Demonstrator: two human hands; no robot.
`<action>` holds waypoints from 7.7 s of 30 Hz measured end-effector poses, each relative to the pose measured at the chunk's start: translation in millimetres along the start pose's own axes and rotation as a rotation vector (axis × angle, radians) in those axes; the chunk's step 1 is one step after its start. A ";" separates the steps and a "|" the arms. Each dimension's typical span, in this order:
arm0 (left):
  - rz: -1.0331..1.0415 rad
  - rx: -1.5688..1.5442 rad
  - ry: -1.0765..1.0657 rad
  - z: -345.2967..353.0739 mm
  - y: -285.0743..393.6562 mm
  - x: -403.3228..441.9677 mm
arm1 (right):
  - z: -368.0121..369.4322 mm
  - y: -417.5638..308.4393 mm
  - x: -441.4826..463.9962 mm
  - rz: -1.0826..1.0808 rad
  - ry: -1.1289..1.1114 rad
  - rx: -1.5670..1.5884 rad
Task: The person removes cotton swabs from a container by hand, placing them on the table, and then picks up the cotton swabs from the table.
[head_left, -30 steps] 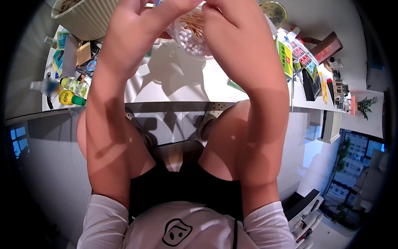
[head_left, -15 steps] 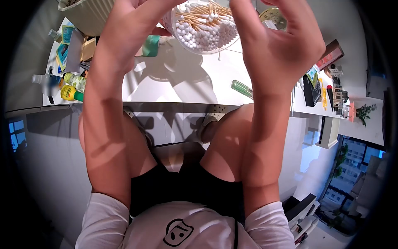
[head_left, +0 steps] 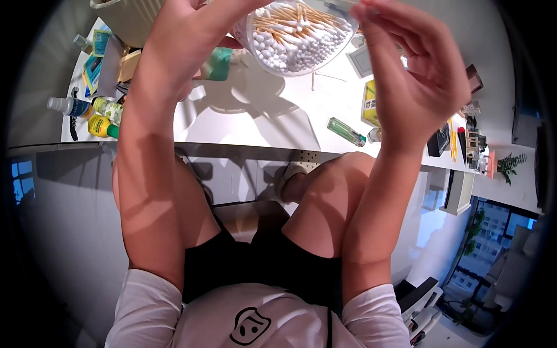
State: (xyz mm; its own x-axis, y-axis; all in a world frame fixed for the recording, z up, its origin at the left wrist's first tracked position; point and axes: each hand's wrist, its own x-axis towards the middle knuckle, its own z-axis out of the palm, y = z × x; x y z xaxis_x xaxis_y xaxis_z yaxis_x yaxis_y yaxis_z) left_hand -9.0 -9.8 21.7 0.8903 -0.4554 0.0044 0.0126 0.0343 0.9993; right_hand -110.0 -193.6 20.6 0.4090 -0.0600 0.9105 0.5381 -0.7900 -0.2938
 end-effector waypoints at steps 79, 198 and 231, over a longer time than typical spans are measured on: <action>0.198 -0.313 -0.259 -2.2 -17.0 -5.5 | 46.1 -25.5 -5.3 0.108 -0.456 -0.601; 0.346 -0.150 -0.254 -1.7 -15.3 -6.7 | 9.5 -27.6 -4.1 0.577 -0.516 0.122; 0.284 -0.078 -0.177 6.8 -10.5 -10.2 | 12.1 -19.5 -5.4 0.280 -0.407 -0.102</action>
State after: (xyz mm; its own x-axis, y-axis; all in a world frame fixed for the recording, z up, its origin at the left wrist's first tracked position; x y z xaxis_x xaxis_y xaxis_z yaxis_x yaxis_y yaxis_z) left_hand -21.4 -11.5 11.4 0.7704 -0.5650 0.2952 -0.1835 0.2470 0.9515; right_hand -113.8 -170.5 17.9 0.7924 -0.0514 0.6078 0.3001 -0.8347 -0.4618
